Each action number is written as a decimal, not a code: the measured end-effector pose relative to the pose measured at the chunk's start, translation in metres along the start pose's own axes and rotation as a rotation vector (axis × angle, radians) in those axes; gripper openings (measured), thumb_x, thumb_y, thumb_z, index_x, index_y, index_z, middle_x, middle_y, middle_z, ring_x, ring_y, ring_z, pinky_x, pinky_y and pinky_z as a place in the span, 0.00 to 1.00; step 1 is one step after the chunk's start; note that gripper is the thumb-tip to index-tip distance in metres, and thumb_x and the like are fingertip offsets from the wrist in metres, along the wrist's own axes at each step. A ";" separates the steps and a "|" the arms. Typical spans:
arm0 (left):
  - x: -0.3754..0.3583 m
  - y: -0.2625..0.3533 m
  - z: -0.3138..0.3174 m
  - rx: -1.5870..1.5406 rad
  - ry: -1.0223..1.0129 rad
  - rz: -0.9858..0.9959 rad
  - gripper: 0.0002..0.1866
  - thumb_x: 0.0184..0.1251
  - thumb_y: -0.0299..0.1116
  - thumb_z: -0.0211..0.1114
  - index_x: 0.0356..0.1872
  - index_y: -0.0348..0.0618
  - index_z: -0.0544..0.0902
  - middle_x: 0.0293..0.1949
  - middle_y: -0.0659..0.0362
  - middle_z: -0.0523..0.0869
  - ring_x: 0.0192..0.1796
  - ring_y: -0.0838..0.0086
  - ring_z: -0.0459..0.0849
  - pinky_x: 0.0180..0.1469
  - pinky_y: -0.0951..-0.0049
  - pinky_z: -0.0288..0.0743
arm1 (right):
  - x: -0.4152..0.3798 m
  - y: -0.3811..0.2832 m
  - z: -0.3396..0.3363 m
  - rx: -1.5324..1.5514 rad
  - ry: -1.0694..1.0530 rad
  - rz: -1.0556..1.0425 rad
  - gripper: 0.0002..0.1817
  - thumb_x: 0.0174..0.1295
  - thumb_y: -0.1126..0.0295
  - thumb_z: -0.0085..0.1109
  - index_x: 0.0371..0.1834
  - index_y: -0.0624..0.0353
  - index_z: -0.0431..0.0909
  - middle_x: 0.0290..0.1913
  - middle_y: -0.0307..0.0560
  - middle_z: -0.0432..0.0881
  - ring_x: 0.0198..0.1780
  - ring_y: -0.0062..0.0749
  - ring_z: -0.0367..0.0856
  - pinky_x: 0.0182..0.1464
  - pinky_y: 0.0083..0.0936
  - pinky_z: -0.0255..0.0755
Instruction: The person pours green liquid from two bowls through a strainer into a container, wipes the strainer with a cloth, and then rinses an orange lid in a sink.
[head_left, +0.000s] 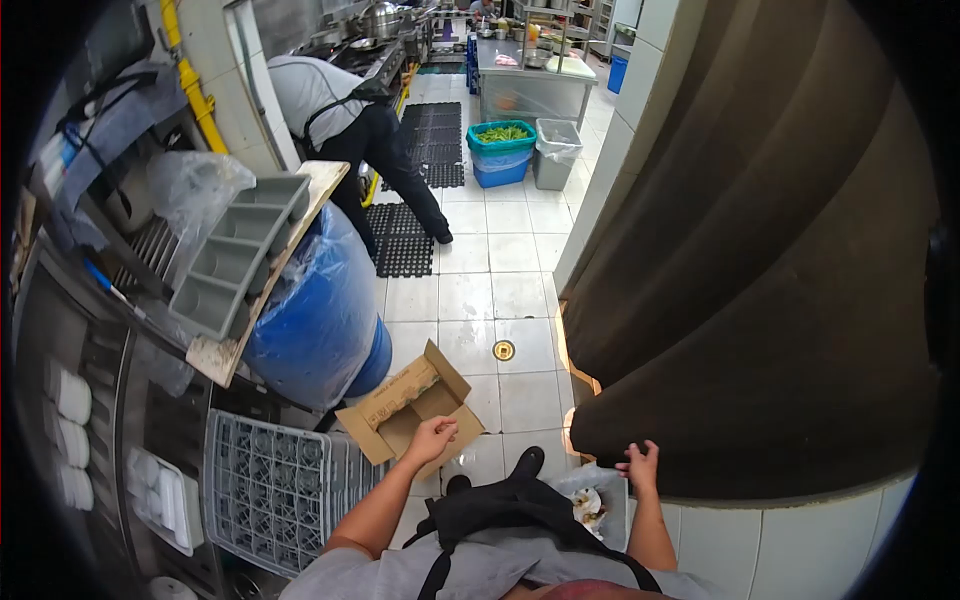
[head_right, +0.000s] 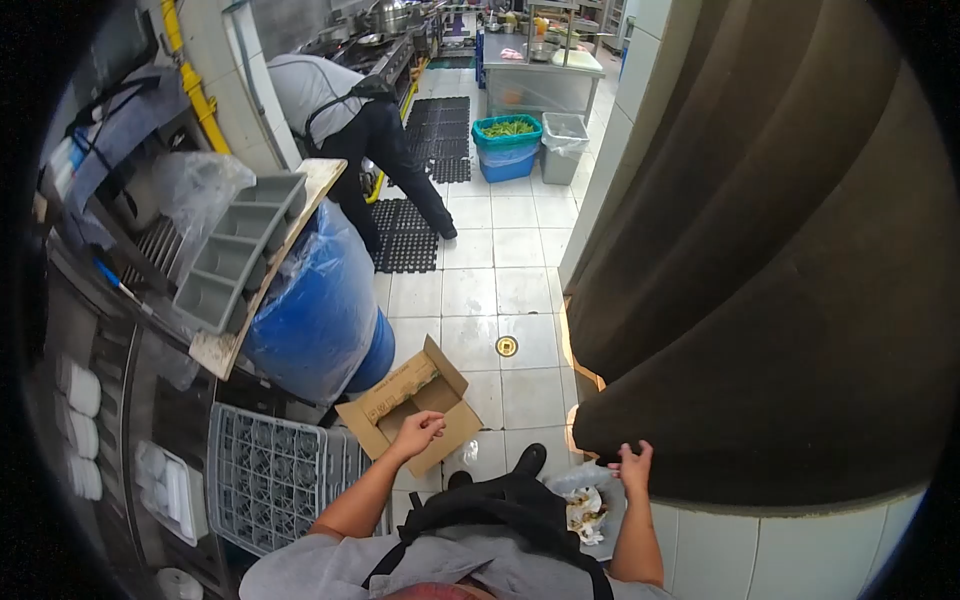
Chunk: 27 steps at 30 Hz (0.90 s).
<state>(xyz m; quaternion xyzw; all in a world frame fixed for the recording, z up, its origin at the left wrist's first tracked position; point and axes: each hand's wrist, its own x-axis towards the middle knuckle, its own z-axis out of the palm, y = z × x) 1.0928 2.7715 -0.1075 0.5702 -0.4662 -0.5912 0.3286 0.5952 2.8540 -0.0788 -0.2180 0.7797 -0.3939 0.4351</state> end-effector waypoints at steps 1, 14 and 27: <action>0.007 0.011 0.009 0.016 0.002 0.006 0.14 0.70 0.33 0.62 0.51 0.36 0.80 0.38 0.57 0.87 0.37 0.75 0.85 0.39 0.77 0.78 | 0.008 -0.012 -0.004 0.065 0.067 0.035 0.35 0.68 0.61 0.56 0.71 0.53 0.46 0.47 0.57 0.80 0.26 0.35 0.83 0.22 0.28 0.77; 0.075 -0.097 -0.001 0.392 0.204 -0.401 0.14 0.60 0.37 0.66 0.36 0.33 0.85 0.26 0.50 0.86 0.28 0.70 0.86 0.32 0.68 0.79 | 0.213 -0.033 0.000 0.169 -0.308 0.420 0.31 0.67 0.48 0.54 0.64 0.58 0.62 0.52 0.60 0.80 0.40 0.49 0.85 0.39 0.46 0.82; 0.112 -0.059 0.031 0.206 0.213 -0.732 0.14 0.63 0.39 0.63 0.43 0.40 0.81 0.32 0.53 0.86 0.28 0.66 0.86 0.28 0.64 0.78 | 0.326 -0.185 0.192 -0.273 -0.687 0.212 0.22 0.69 0.57 0.54 0.58 0.61 0.68 0.46 0.52 0.82 0.33 0.37 0.86 0.33 0.32 0.81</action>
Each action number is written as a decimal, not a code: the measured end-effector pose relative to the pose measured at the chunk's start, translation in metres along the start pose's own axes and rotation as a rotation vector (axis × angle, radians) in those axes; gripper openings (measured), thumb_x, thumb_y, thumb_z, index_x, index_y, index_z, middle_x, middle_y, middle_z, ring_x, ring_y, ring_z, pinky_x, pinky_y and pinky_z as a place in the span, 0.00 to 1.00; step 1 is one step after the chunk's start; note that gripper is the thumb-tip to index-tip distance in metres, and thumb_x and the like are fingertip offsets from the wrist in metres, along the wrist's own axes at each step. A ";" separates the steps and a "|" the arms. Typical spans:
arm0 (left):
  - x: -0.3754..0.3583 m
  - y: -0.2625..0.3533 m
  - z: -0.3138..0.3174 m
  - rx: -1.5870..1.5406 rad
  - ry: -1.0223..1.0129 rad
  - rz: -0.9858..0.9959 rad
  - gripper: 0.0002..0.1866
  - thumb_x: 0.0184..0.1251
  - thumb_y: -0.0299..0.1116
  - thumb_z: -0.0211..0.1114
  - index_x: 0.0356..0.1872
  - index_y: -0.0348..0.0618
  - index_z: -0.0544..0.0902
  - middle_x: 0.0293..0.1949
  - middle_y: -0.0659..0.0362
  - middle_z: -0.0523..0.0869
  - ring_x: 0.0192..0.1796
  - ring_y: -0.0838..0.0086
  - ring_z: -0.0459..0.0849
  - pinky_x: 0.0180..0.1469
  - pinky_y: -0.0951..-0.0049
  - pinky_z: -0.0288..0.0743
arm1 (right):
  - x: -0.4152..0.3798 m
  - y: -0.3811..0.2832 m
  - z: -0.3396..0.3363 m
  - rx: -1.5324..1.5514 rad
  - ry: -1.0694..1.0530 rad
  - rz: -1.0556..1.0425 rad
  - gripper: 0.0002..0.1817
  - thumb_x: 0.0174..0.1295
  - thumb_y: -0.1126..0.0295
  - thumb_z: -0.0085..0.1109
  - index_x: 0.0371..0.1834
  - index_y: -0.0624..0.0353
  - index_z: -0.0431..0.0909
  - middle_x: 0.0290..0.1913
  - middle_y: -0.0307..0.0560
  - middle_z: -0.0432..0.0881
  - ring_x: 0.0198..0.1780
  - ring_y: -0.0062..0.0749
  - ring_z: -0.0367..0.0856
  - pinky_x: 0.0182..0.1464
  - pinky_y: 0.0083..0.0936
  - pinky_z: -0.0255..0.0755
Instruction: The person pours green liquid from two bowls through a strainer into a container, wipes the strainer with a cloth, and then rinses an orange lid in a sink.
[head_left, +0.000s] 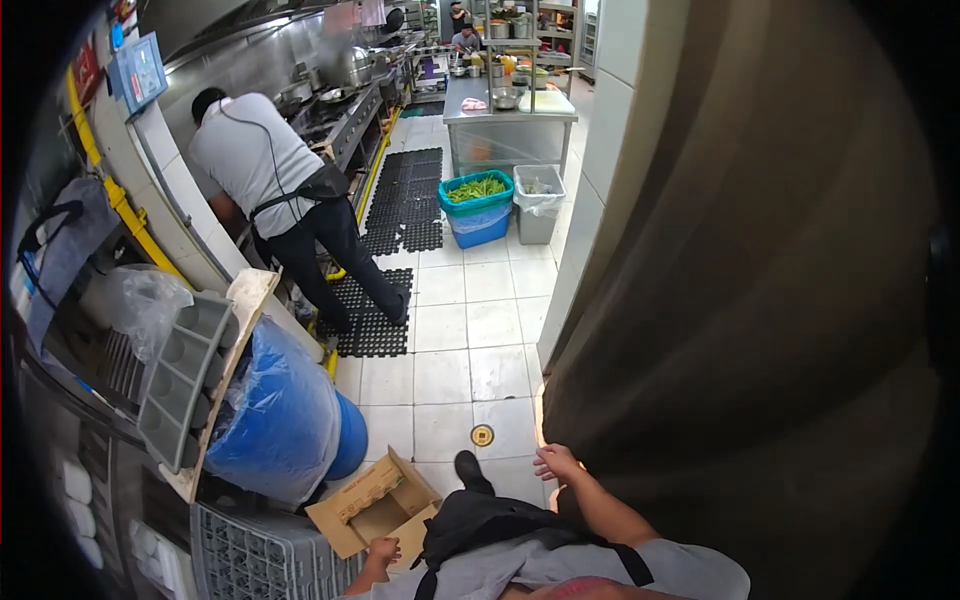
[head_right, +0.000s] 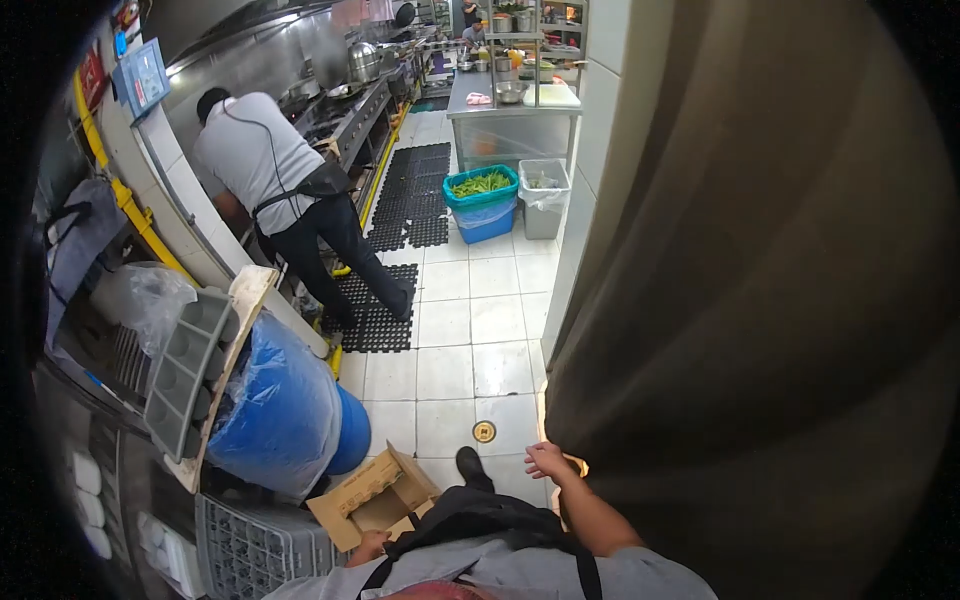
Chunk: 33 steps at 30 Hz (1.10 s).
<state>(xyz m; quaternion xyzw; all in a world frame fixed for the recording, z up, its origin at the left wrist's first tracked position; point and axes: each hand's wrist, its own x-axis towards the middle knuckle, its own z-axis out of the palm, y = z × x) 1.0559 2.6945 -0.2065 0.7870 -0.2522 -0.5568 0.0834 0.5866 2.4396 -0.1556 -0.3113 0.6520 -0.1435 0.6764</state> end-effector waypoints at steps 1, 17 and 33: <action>0.012 0.019 0.006 -0.195 0.065 -0.193 0.14 0.64 0.39 0.63 0.43 0.40 0.81 0.33 0.53 0.86 0.30 0.66 0.86 0.30 0.63 0.79 | 0.008 -0.021 -0.002 0.026 0.008 -0.019 0.22 0.69 0.57 0.53 0.59 0.61 0.68 0.46 0.53 0.82 0.34 0.38 0.86 0.33 0.33 0.82; 0.285 0.263 -0.142 0.517 -0.008 0.007 0.20 0.58 0.47 0.63 0.17 0.41 0.84 0.19 0.53 0.85 0.20 0.68 0.83 0.28 0.65 0.78 | 0.085 -0.106 -0.076 0.426 0.787 0.197 0.39 0.70 0.53 0.48 0.74 0.50 0.34 0.49 0.61 0.78 0.36 0.49 0.85 0.31 0.40 0.81; 0.398 0.663 -0.095 0.188 -0.137 0.571 0.17 0.61 0.44 0.66 0.44 0.42 0.85 0.36 0.51 0.88 0.37 0.66 0.87 0.42 0.67 0.80 | 0.226 -0.227 -0.138 0.652 0.427 0.236 0.36 0.71 0.42 0.41 0.69 0.61 0.55 0.56 0.66 0.76 0.43 0.54 0.84 0.41 0.50 0.81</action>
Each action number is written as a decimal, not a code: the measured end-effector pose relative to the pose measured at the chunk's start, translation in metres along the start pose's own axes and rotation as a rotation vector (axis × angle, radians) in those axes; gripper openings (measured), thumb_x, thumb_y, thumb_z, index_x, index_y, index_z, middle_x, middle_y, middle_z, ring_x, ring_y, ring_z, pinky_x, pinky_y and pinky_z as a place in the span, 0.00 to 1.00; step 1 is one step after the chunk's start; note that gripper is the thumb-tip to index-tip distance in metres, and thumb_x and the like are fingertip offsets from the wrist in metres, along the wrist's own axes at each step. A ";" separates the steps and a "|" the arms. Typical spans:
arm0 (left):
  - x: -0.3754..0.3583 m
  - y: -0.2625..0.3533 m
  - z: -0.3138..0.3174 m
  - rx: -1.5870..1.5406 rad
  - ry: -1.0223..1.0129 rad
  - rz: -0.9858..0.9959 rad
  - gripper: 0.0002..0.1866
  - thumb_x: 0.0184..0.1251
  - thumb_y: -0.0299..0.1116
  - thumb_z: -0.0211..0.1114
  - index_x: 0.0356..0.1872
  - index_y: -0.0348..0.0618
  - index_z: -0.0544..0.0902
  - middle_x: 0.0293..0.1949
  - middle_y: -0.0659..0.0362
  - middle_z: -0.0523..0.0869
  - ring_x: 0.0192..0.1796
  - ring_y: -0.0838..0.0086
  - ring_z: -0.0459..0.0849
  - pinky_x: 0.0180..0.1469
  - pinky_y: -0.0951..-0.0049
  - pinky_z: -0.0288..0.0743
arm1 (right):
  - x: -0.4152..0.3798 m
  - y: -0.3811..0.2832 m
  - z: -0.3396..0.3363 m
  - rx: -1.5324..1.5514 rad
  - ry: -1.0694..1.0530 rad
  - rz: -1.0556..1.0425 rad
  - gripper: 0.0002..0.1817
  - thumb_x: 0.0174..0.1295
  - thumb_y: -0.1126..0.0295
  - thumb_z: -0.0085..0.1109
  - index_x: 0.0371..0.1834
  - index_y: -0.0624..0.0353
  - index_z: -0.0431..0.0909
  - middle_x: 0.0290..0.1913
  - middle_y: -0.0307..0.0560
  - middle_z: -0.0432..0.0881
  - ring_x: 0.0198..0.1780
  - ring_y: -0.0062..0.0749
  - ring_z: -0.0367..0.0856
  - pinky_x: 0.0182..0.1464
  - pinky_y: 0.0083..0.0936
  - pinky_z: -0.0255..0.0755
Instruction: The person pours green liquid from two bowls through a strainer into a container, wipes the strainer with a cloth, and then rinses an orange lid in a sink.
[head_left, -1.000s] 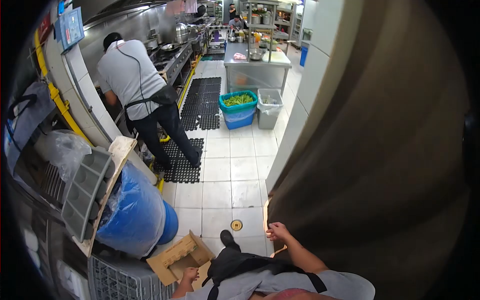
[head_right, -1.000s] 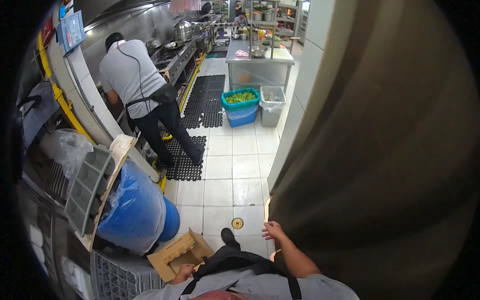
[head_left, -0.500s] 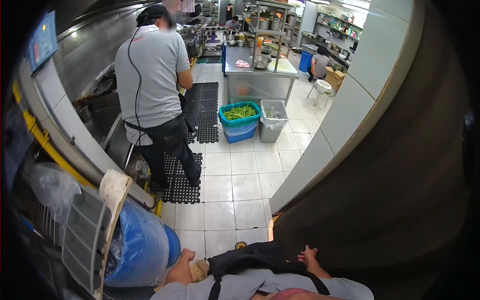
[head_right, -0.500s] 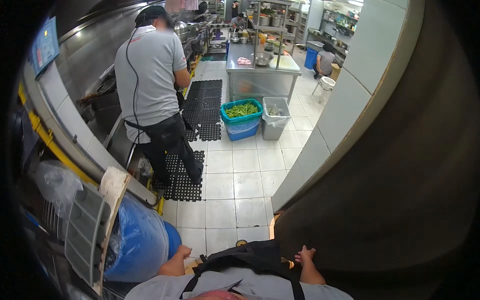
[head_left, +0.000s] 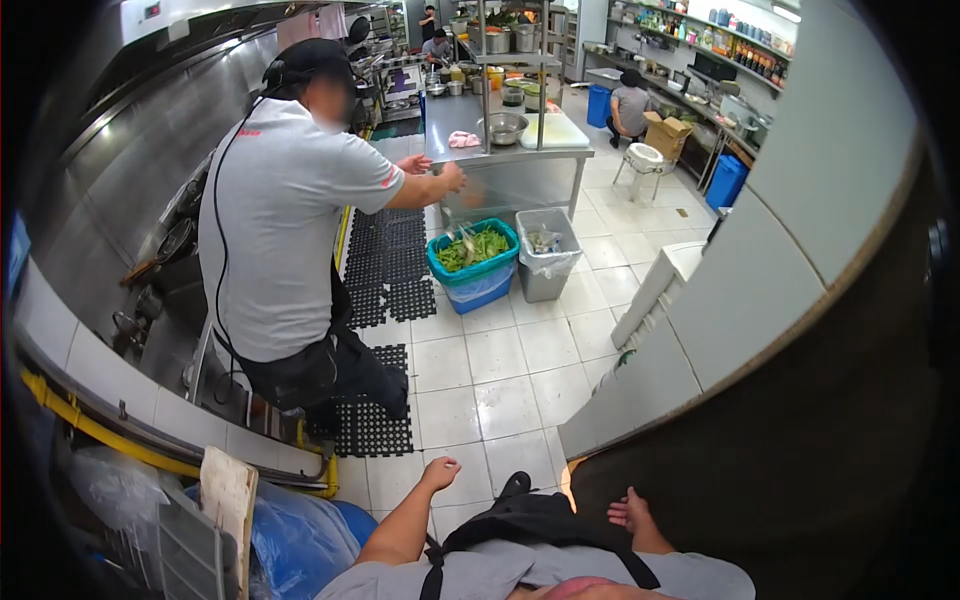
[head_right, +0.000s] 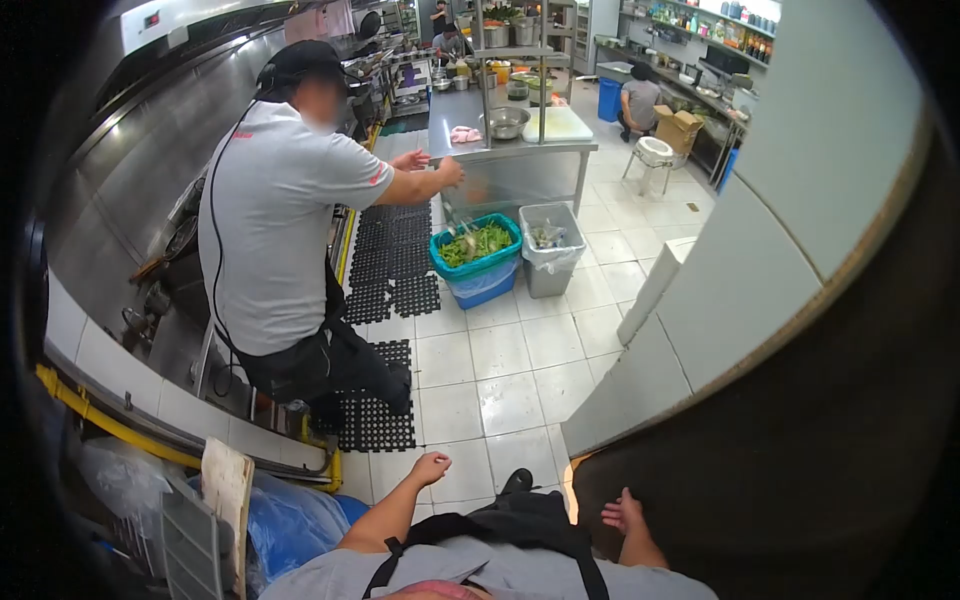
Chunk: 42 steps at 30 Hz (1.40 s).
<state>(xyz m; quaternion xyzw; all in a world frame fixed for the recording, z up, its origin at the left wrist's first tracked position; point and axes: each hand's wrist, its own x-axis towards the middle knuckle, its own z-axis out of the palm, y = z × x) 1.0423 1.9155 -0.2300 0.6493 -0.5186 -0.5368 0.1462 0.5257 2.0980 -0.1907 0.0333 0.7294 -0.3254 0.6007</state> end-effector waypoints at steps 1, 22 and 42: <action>0.003 -0.014 -0.011 0.167 0.031 -0.032 0.17 0.60 0.45 0.65 0.41 0.42 0.86 0.37 0.50 0.89 0.40 0.63 0.87 0.45 0.65 0.79 | 0.007 -0.016 0.005 0.035 -0.003 0.012 0.37 0.71 0.41 0.41 0.69 0.62 0.54 0.56 0.65 0.76 0.43 0.54 0.84 0.42 0.50 0.81; 0.289 0.048 -0.134 0.022 -0.154 -0.263 0.20 0.63 0.48 0.61 0.39 0.39 0.85 0.25 0.55 0.86 0.24 0.69 0.84 0.28 0.66 0.78 | 0.136 -0.308 0.303 -0.807 -0.154 -0.163 0.24 0.65 0.52 0.54 0.50 0.64 0.76 0.40 0.50 0.83 0.33 0.37 0.84 0.33 0.36 0.81; 0.522 0.302 -0.147 0.052 -0.045 -0.415 0.15 0.64 0.44 0.62 0.38 0.41 0.83 0.29 0.57 0.85 0.27 0.70 0.85 0.24 0.68 0.77 | 0.336 -0.610 0.284 -0.461 -0.105 -0.136 0.24 0.67 0.57 0.52 0.57 0.67 0.70 0.42 0.55 0.83 0.32 0.44 0.86 0.29 0.39 0.80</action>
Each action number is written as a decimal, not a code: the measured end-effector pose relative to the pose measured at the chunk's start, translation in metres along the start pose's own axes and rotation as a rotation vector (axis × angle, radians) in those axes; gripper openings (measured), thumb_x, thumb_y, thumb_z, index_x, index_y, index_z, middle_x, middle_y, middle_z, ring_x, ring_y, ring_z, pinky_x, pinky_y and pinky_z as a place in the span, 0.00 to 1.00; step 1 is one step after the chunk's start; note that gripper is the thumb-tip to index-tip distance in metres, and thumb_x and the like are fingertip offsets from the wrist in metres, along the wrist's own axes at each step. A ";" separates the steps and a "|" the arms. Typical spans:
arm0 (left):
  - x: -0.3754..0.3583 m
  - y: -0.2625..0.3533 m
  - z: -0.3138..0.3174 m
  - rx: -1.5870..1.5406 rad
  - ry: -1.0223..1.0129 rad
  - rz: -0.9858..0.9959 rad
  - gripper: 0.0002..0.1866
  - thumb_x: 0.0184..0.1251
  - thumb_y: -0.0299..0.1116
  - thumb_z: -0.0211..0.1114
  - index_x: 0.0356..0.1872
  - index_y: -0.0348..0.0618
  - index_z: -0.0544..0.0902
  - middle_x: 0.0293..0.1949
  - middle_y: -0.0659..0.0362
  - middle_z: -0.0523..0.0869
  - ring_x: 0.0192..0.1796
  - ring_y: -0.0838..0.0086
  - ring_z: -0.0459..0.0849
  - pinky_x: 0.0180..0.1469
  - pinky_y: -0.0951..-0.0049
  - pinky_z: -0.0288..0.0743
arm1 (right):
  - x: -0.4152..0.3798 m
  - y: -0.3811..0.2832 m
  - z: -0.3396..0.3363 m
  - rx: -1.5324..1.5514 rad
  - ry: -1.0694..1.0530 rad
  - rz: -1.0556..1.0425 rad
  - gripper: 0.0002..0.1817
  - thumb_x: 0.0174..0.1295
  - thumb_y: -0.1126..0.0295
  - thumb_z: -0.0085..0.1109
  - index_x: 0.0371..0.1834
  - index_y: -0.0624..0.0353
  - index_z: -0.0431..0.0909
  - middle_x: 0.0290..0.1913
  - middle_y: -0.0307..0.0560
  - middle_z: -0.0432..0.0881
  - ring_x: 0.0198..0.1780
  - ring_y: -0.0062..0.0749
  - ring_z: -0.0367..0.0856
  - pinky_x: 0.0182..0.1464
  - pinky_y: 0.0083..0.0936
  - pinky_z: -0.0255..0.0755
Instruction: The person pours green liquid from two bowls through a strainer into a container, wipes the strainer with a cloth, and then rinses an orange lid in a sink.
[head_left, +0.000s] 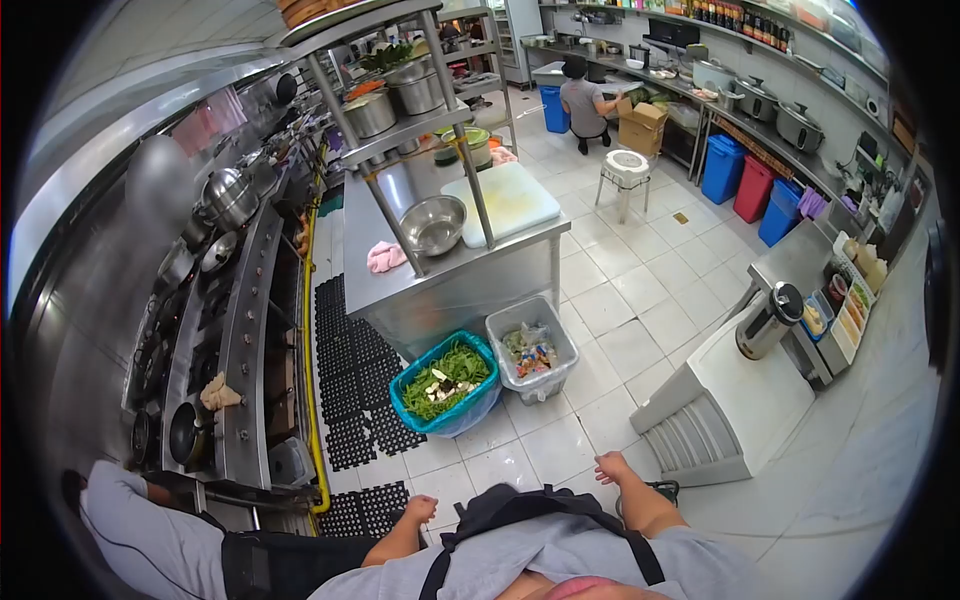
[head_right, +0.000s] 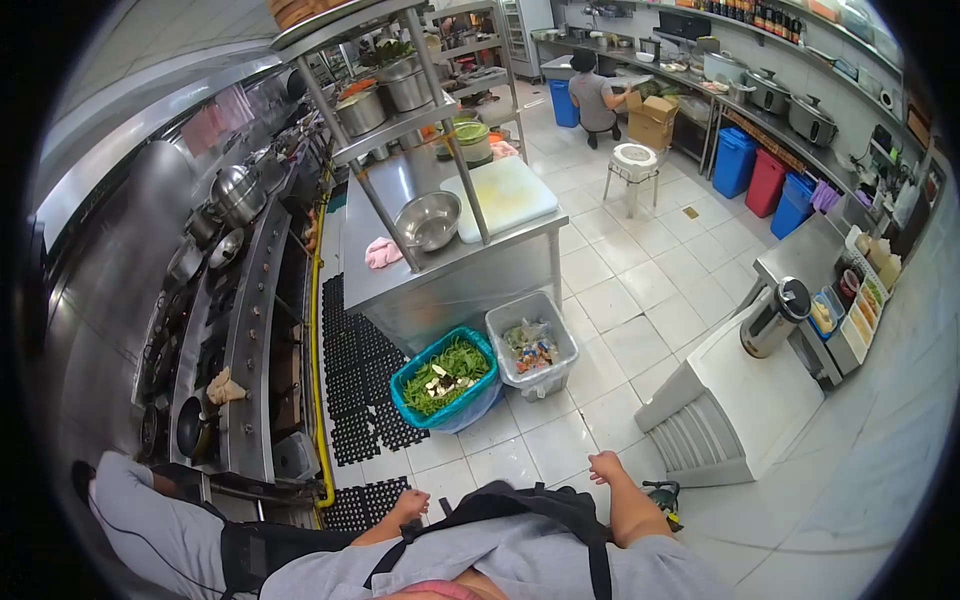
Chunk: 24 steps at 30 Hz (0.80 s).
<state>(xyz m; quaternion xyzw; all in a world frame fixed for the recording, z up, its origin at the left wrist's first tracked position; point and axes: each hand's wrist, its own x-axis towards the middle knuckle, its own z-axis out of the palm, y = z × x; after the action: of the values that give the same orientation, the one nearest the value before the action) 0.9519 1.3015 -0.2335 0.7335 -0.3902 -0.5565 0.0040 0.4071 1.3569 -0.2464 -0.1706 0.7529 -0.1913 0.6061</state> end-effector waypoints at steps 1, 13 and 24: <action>-0.011 0.005 0.006 -0.019 -0.001 -0.076 0.15 0.64 0.44 0.61 0.39 0.41 0.84 0.30 0.57 0.86 0.28 0.69 0.85 0.25 0.67 0.78 | 0.007 -0.012 -0.005 0.001 -0.009 0.011 0.24 0.67 0.57 0.52 0.57 0.67 0.70 0.42 0.55 0.83 0.32 0.44 0.86 0.29 0.39 0.80; 0.148 0.161 0.060 0.175 -0.217 -0.187 0.16 0.64 0.36 0.61 0.49 0.41 0.79 0.31 0.53 0.86 0.31 0.67 0.88 0.31 0.62 0.83 | 0.074 -0.165 -0.121 -0.024 -0.059 -0.003 0.21 0.69 0.57 0.53 0.56 0.61 0.70 0.44 0.50 0.83 0.33 0.37 0.86 0.30 0.33 0.81; 0.285 0.615 0.199 0.561 -0.191 0.832 0.20 0.62 0.47 0.61 0.41 0.38 0.84 0.34 0.46 0.87 0.39 0.57 0.86 0.44 0.59 0.78 | 0.114 -0.263 -0.256 0.373 0.053 -0.088 0.19 0.68 0.60 0.54 0.57 0.61 0.71 0.42 0.50 0.84 0.32 0.32 0.84 0.29 0.26 0.79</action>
<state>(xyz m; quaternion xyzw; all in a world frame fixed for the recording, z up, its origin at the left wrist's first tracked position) 0.4610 0.7945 -0.2706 0.4348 -0.7822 -0.4460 -0.0078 0.1398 1.0935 -0.1631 -0.0827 0.7119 -0.3584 0.5983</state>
